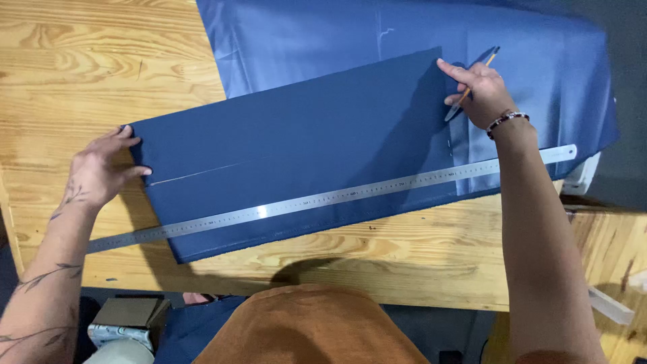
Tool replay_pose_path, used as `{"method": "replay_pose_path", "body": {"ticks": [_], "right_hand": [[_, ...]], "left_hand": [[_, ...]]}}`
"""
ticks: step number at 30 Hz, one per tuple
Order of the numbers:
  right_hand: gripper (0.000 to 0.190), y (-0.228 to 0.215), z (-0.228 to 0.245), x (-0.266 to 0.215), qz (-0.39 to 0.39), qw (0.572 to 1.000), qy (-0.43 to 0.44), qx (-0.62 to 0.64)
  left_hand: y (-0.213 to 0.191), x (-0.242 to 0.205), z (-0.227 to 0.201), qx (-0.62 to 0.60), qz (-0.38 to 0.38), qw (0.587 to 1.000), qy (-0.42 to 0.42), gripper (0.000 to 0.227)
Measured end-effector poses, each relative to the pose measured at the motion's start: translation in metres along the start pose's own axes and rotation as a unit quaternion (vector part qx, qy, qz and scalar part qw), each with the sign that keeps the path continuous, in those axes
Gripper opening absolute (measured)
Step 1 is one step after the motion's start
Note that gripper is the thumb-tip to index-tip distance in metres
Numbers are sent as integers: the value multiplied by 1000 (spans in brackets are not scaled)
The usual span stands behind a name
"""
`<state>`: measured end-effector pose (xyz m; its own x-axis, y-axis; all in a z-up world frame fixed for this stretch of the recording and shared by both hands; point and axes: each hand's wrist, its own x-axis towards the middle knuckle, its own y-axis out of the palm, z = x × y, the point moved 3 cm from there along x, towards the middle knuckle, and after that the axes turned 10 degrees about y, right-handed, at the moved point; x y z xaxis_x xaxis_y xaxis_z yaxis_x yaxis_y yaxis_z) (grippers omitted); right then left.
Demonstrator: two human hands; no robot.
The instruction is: The person measures and marks a large piece of blue fabric on a wooden table using a metal ruler and a pencil. They then use scissors to cut the fabric along the marked lines, separating a rectangular section from the main piece.
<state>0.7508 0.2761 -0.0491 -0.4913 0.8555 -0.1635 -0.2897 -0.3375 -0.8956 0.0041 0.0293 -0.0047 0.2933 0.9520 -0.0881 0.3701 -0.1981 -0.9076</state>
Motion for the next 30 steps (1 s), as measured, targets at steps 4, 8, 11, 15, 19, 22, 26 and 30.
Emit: {"method": "replay_pose_path", "body": {"ticks": [4, 8, 11, 15, 19, 22, 26, 30], "right_hand": [[79, -1, 6, -7, -38, 999, -10, 8], [76, 0, 5, -6, -31, 999, -2, 19], [77, 0, 6, -4, -15, 1000, 7, 18], [78, -5, 11, -4, 4, 999, 30, 22], [82, 3, 7, -8, -50, 997, 45, 31], [87, -5, 26, -22, -105, 992, 16, 72], [47, 8, 52, -55, -226, 966, 53, 111], [31, 13, 109, -96, -256, 961, 83, 58]], "left_hand": [[35, 26, -33, 191, 80, 972, -113, 75], [38, 138, -222, 84, -165, 982, 24, 39], [88, 202, -327, -31, -148, 984, 90, 38], [140, 255, -391, -59, -92, 984, 144, 49], [150, 264, -374, -22, -37, 994, 99, 69], [130, 244, -353, 11, 0, 994, 110, 66], [111, 198, -297, 87, 11, 992, 85, 66], [65, 122, -220, 162, -16, 987, -12, 69]]}}
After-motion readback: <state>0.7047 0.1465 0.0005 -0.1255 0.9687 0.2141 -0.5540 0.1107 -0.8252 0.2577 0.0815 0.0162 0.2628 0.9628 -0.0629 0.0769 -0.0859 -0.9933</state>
